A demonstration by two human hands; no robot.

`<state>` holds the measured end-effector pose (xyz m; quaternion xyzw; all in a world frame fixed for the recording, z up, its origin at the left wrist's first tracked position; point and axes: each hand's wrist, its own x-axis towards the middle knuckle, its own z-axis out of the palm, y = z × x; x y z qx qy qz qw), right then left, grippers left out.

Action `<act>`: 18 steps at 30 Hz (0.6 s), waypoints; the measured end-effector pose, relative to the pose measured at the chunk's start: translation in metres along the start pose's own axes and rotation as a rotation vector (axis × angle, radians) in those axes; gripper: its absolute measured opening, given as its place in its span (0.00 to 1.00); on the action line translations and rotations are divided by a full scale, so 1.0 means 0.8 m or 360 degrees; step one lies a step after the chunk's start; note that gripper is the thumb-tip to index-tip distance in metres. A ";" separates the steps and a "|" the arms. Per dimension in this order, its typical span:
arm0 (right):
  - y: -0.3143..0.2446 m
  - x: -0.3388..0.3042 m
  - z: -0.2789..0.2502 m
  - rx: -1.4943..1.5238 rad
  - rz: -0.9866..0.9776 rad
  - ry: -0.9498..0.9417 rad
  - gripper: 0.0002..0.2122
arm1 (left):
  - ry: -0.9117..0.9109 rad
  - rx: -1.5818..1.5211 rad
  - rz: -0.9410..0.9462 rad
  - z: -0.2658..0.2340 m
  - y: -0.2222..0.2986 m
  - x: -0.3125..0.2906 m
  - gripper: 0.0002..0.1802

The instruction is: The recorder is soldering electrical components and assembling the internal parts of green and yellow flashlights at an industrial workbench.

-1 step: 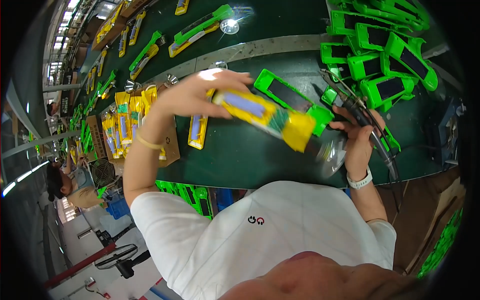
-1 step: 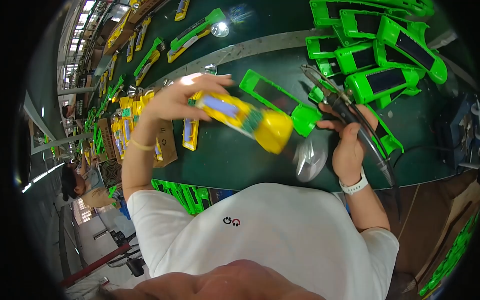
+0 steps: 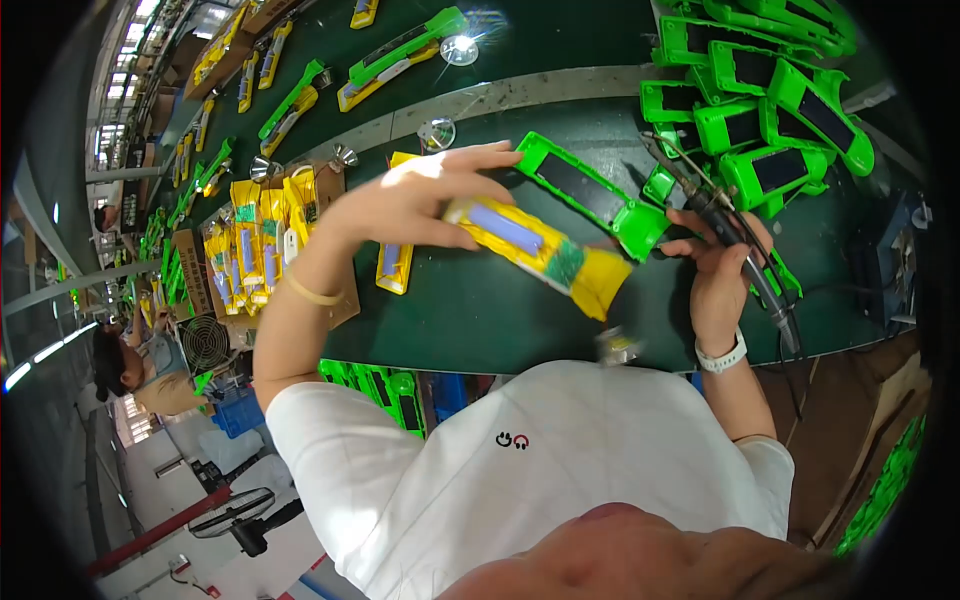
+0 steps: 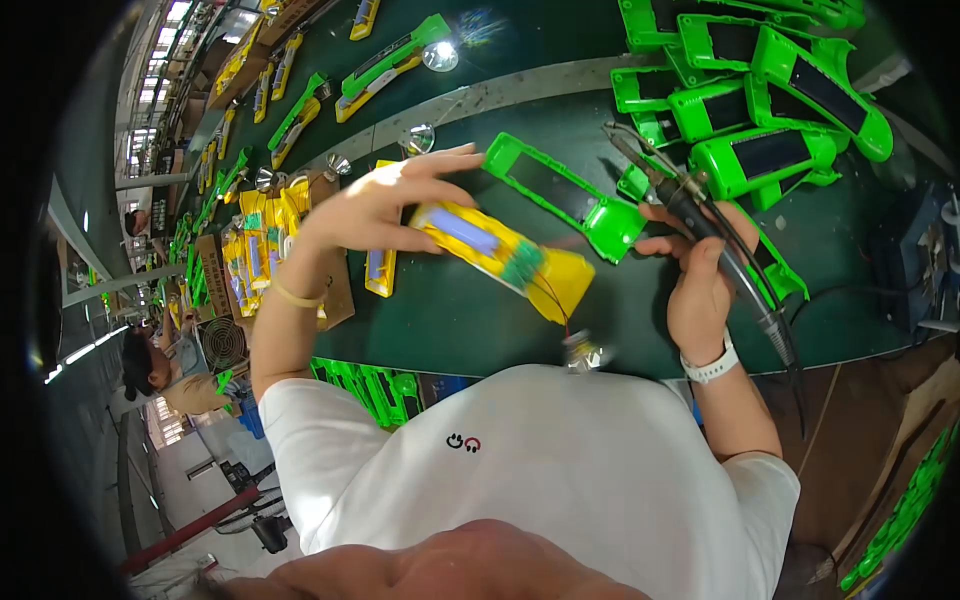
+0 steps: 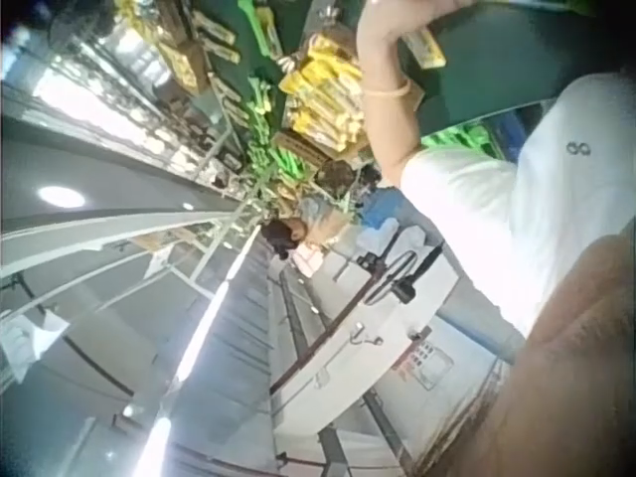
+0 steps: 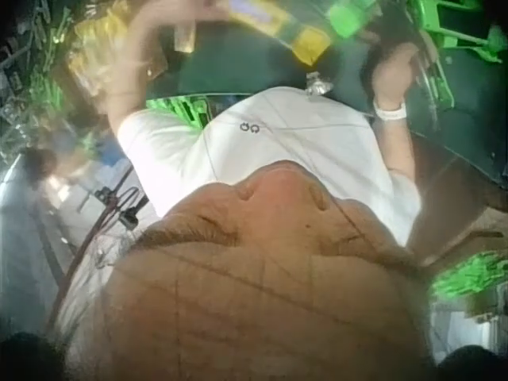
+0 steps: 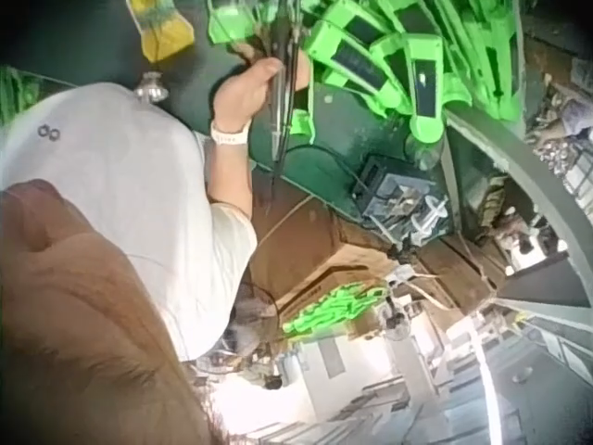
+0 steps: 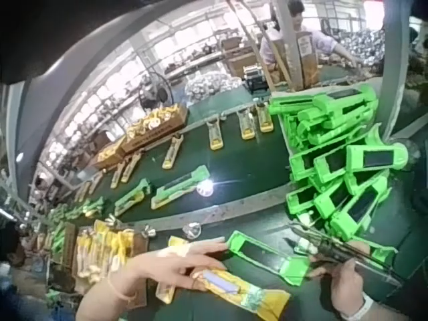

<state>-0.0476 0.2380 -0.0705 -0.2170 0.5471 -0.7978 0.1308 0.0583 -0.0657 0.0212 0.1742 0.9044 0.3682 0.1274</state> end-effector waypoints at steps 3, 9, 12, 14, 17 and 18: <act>-0.004 -0.002 0.003 -0.0004 -0.0082 0.0004 0.20 | 0.0036 0.0448 -0.0030 0.045 -0.002 0.007 0.25; -0.007 -0.010 -0.002 0.0111 -0.0259 0.0091 0.20 | 0.0297 0.0571 -0.0189 0.105 0.045 -0.005 0.27; -0.014 -0.011 -0.004 0.0165 -0.0302 0.0137 0.18 | 0.0694 0.0389 -0.0281 0.115 0.061 -0.028 0.34; -0.022 -0.014 -0.007 0.0235 -0.0276 0.0156 0.17 | 0.0791 0.0604 -0.0311 0.109 0.052 -0.054 0.33; -0.027 -0.017 -0.007 0.0293 -0.0280 0.0143 0.15 | 0.0586 0.0849 -0.0344 0.129 0.071 -0.044 0.36; -0.030 -0.019 -0.007 0.0265 -0.0268 0.0166 0.15 | 0.0613 0.0925 -0.0319 0.139 0.074 -0.032 0.36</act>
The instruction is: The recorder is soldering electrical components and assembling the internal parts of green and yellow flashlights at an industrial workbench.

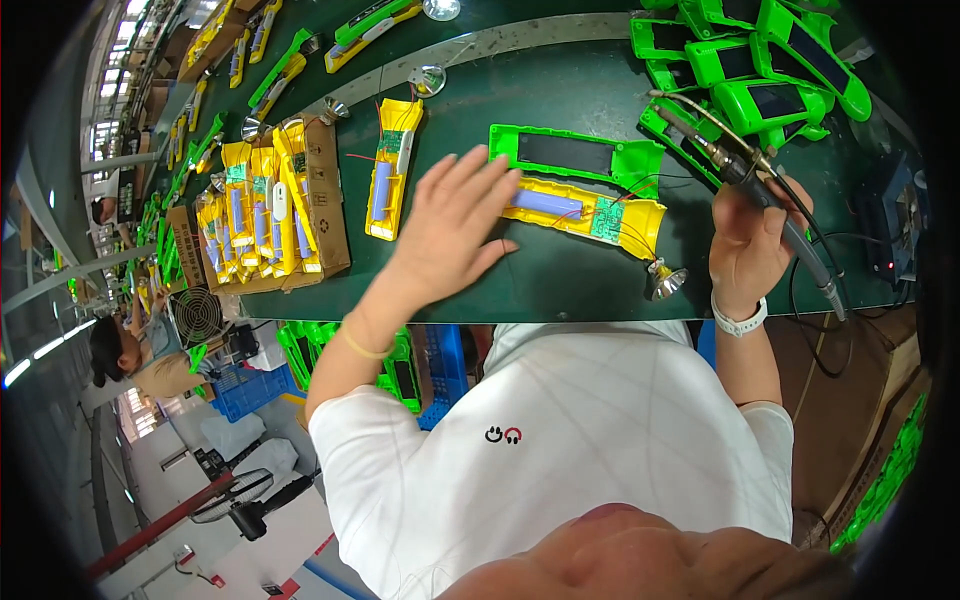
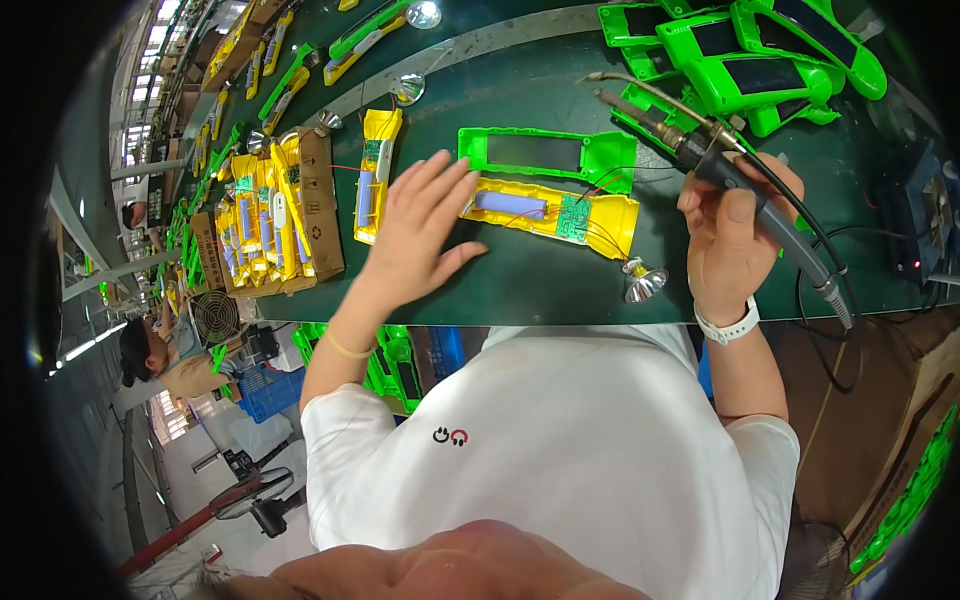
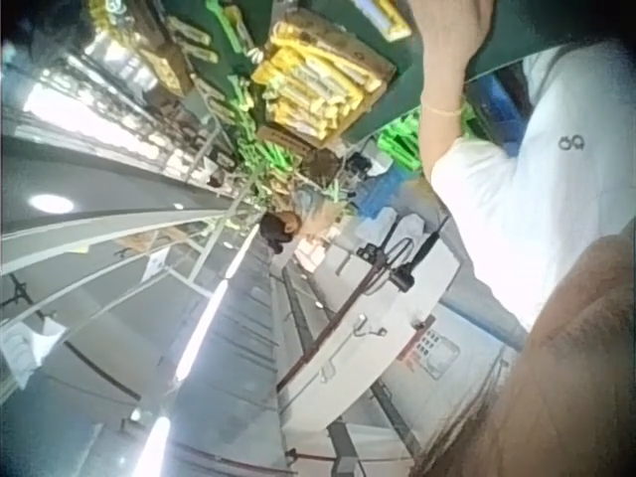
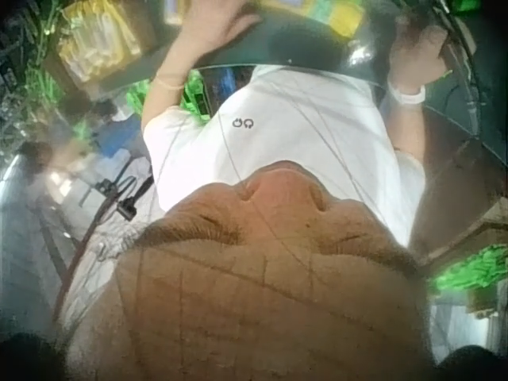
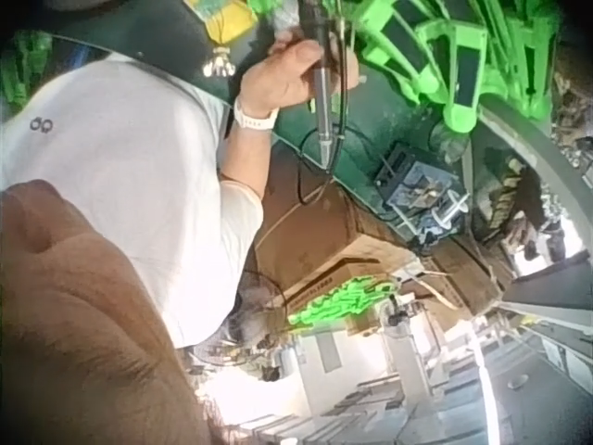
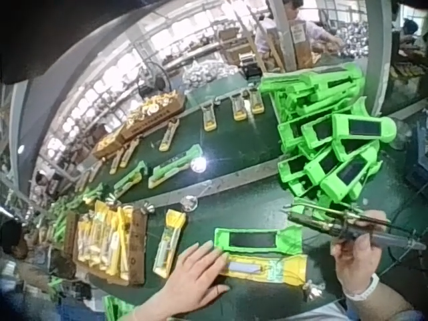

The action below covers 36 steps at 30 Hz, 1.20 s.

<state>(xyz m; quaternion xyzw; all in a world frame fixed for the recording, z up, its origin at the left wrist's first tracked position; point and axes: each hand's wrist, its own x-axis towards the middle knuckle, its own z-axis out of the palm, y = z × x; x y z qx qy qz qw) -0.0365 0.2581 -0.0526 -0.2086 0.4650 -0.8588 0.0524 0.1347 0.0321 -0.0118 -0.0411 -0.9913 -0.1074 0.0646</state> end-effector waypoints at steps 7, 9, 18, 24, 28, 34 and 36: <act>-0.014 -0.026 -0.006 -0.0055 0.0246 0.0038 0.15 | 0.0641 -0.0599 0.0235 0.060 0.032 0.042 0.13; -0.014 -0.038 -0.017 -0.0072 0.0383 0.0062 0.15 | 0.0577 -0.0848 0.0191 0.059 0.035 0.050 0.11; -0.017 -0.042 -0.030 -0.0322 0.0444 -0.0069 0.12 | 0.0306 -0.0756 -0.0182 0.049 0.051 0.055 0.09; -0.007 -0.044 -0.033 -0.0473 0.0347 -0.0232 0.11 | 0.0268 -0.0670 -0.0160 0.045 0.051 0.057 0.09; -0.008 -0.040 -0.029 -0.0525 0.0425 -0.0303 0.10 | 0.0239 -0.0608 -0.0142 0.043 0.052 0.058 0.09; -0.011 -0.044 -0.028 -0.0500 0.0451 -0.0220 0.10 | 0.0221 -0.0643 -0.0196 0.043 0.056 0.058 0.08; -0.008 -0.044 -0.030 -0.0541 0.0441 -0.0243 0.10 | 0.0213 -0.0641 -0.0193 0.042 0.055 0.058 0.08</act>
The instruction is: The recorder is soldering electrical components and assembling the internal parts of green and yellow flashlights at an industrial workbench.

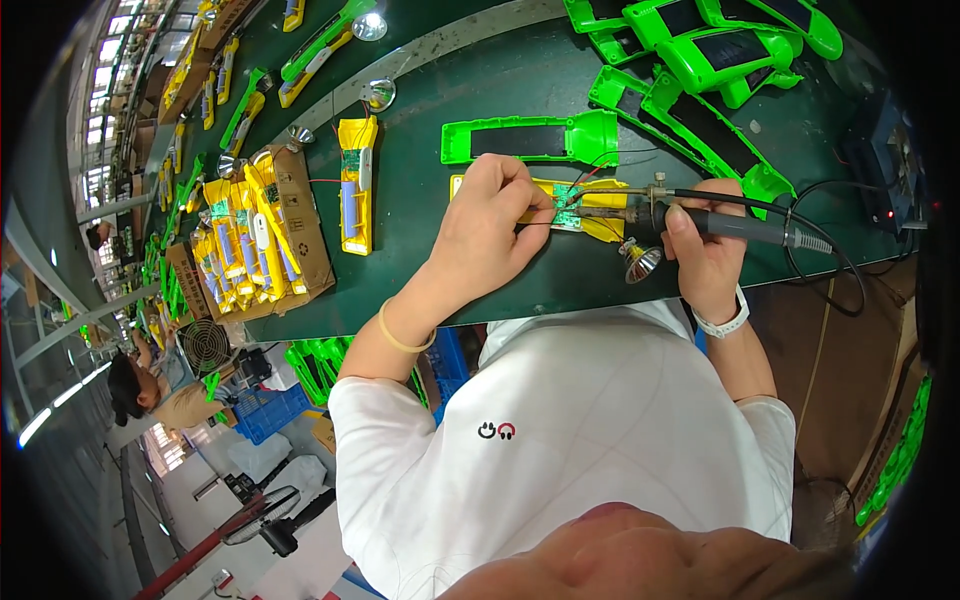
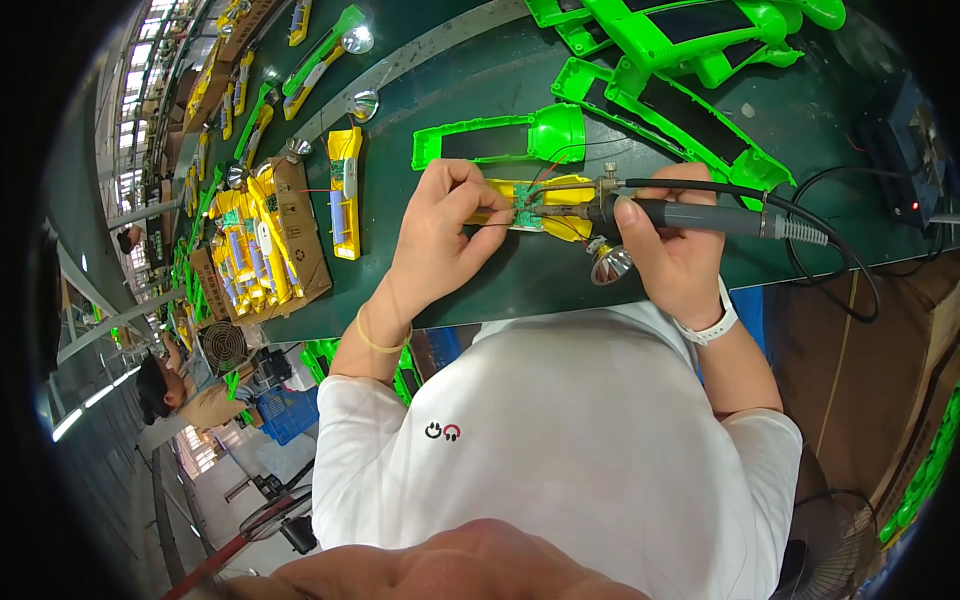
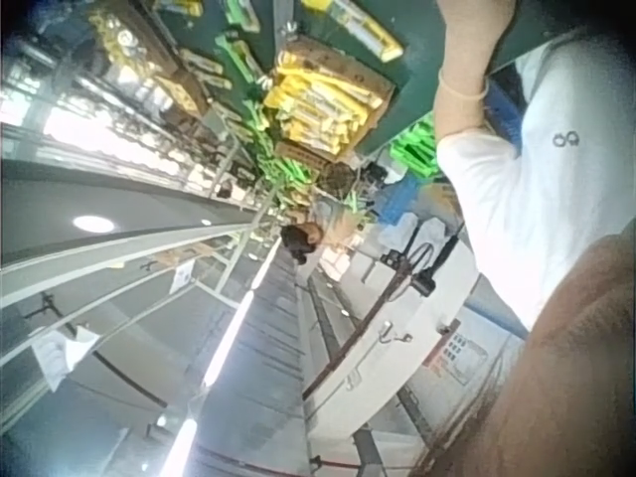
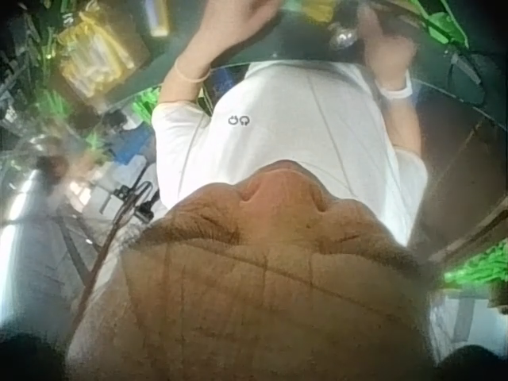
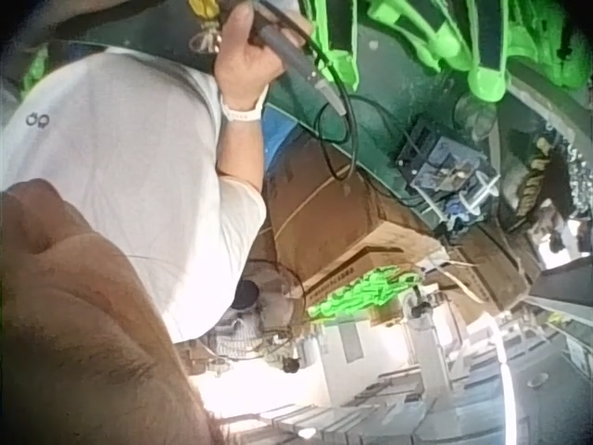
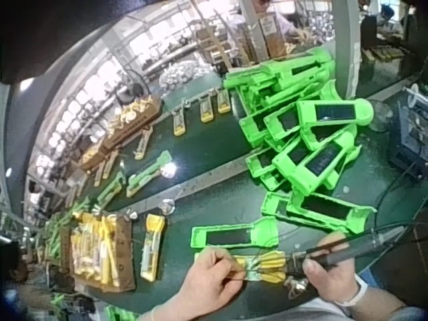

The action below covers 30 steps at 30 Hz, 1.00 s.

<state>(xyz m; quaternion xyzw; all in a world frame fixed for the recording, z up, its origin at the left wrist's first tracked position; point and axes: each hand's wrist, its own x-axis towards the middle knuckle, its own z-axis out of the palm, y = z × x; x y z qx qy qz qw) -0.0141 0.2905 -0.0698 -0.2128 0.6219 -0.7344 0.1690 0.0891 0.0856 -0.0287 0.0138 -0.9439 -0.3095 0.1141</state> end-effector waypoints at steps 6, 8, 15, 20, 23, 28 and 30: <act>-0.009 -0.004 -0.001 0.0067 0.0027 0.0063 0.10 | -0.0024 -0.0009 -0.0039 -0.001 0.001 0.001 0.08; -0.016 -0.005 -0.004 0.0193 -0.0023 0.0117 0.12 | -0.0008 -0.0006 -0.0081 0.000 0.001 0.000 0.08; -0.014 -0.006 -0.007 0.0305 -0.0064 0.0183 0.12 | -0.0064 0.0077 -0.0051 -0.004 0.006 0.005 0.08; -0.011 -0.002 -0.007 0.0217 -0.0110 0.0080 0.11 | -0.0040 0.0010 -0.0113 -0.002 0.007 0.005 0.08; -0.009 -0.002 -0.009 0.0186 -0.0104 0.0076 0.11 | -0.0060 0.0051 -0.0079 -0.003 0.006 0.003 0.10; -0.007 -0.002 -0.013 0.0129 -0.0118 0.0074 0.11 | 0.0215 0.0440 0.0160 -0.036 0.013 0.000 0.17; -0.006 -0.002 -0.013 0.0157 -0.0131 0.0066 0.11 | 0.0142 0.0723 0.0100 -0.051 0.011 -0.015 0.13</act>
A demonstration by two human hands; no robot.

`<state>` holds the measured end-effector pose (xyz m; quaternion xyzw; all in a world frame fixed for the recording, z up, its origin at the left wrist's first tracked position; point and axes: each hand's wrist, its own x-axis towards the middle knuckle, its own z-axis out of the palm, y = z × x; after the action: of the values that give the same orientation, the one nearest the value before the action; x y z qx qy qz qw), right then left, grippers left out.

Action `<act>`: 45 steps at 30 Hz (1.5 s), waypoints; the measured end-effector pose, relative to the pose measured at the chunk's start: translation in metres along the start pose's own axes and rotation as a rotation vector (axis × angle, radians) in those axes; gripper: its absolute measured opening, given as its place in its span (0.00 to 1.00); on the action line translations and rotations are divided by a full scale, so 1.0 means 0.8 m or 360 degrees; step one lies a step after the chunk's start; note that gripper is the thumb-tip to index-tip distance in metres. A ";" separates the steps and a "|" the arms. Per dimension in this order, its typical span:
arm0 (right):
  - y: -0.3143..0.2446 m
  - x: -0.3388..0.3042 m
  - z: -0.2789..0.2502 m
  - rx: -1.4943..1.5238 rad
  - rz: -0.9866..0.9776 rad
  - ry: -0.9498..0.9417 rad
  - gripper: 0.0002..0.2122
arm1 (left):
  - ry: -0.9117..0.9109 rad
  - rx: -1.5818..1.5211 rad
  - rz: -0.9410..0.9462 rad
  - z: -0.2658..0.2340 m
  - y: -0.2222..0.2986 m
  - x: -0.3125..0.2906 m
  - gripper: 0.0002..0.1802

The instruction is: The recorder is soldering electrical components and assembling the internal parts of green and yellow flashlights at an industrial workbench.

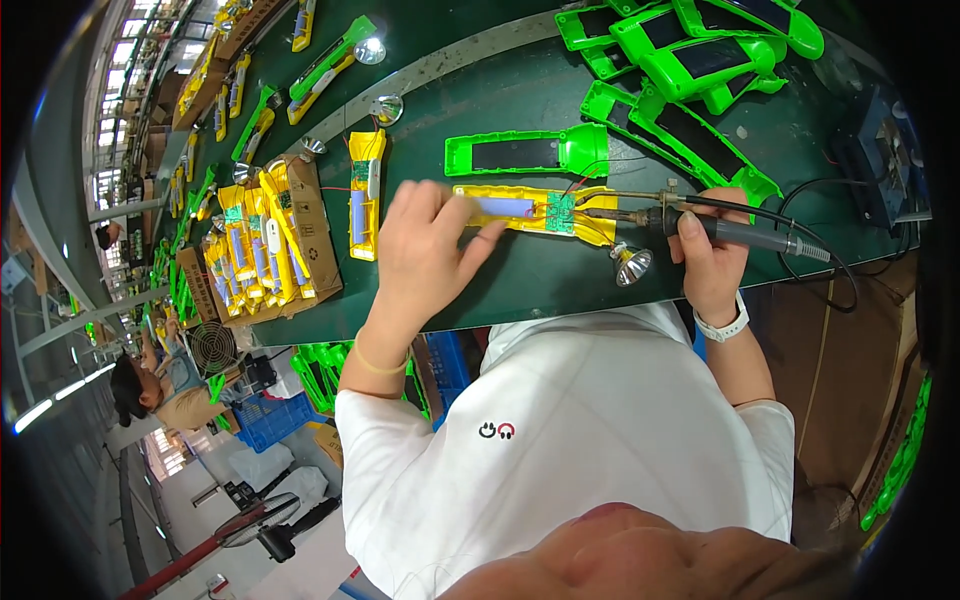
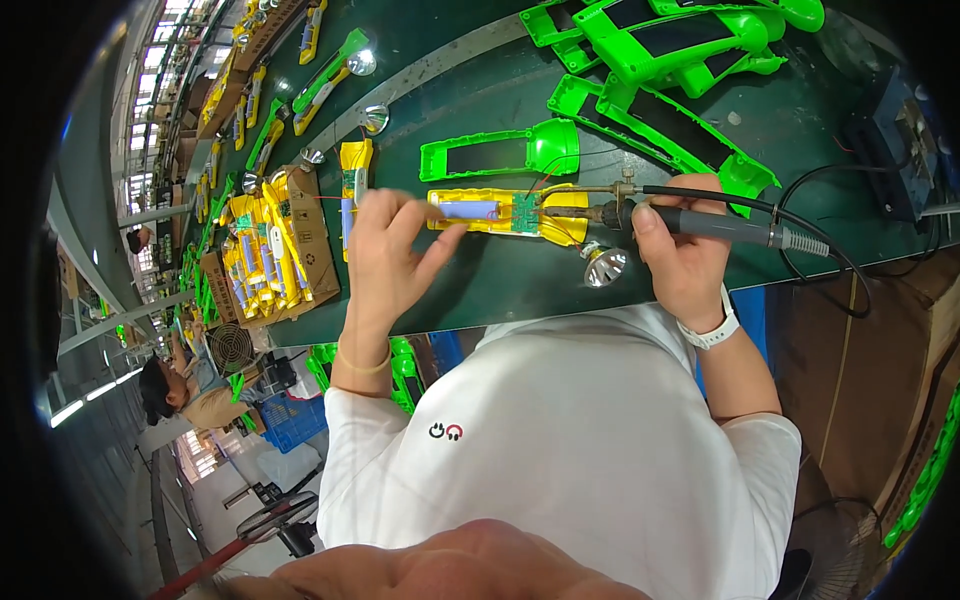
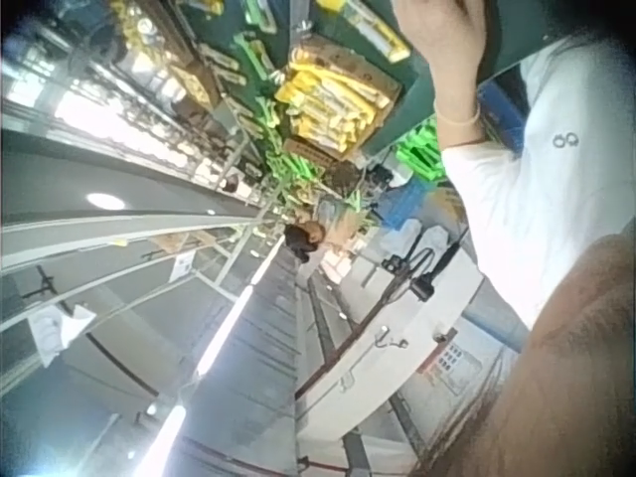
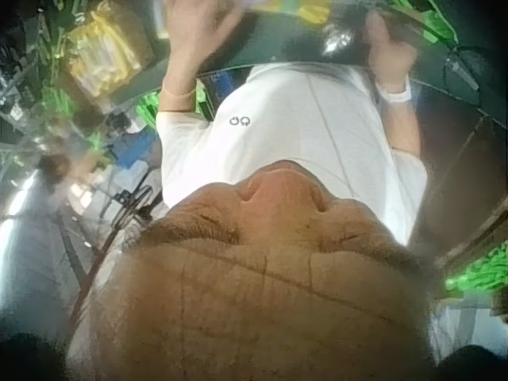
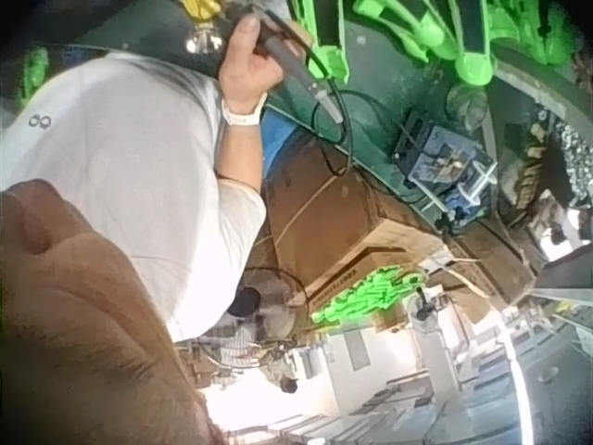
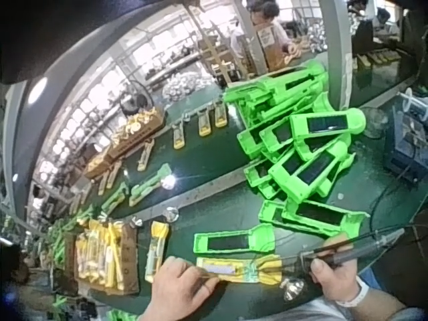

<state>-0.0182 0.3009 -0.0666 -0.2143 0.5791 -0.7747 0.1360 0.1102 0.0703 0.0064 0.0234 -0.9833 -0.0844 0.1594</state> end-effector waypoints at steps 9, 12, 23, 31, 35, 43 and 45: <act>-0.004 -0.002 0.001 0.0096 0.0076 -0.0045 0.12 | 0.0087 -0.0547 0.0334 0.030 0.002 0.002 0.13; 0.003 -0.002 0.002 -0.0074 0.0029 -0.0033 0.12 | 0.0053 -0.0439 0.0341 0.039 0.010 0.005 0.10; 0.001 -0.001 0.008 -0.0071 0.0138 -0.0148 0.11 | -0.0069 -0.0545 0.0136 0.050 0.011 0.012 0.09; -0.002 0.001 0.012 -0.0055 0.0136 -0.0166 0.11 | -0.0041 -0.0565 0.0118 0.054 0.011 0.011 0.09; -0.002 0.000 0.010 -0.0087 0.0143 -0.0146 0.11 | -0.0050 -0.0583 0.0082 0.054 0.012 0.010 0.09; 0.003 -0.001 0.004 -0.0022 0.0171 -0.0082 0.12 | -0.0048 -0.0567 0.0085 0.053 0.012 0.010 0.08; 0.003 -0.002 0.004 -0.0027 0.0200 -0.0085 0.11 | -0.0072 -0.0596 0.0054 0.053 0.013 0.009 0.08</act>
<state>-0.0155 0.2978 -0.0685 -0.1992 0.5942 -0.7537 0.1980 0.0897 0.0865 -0.0290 -0.0253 -0.9540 -0.2637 0.1403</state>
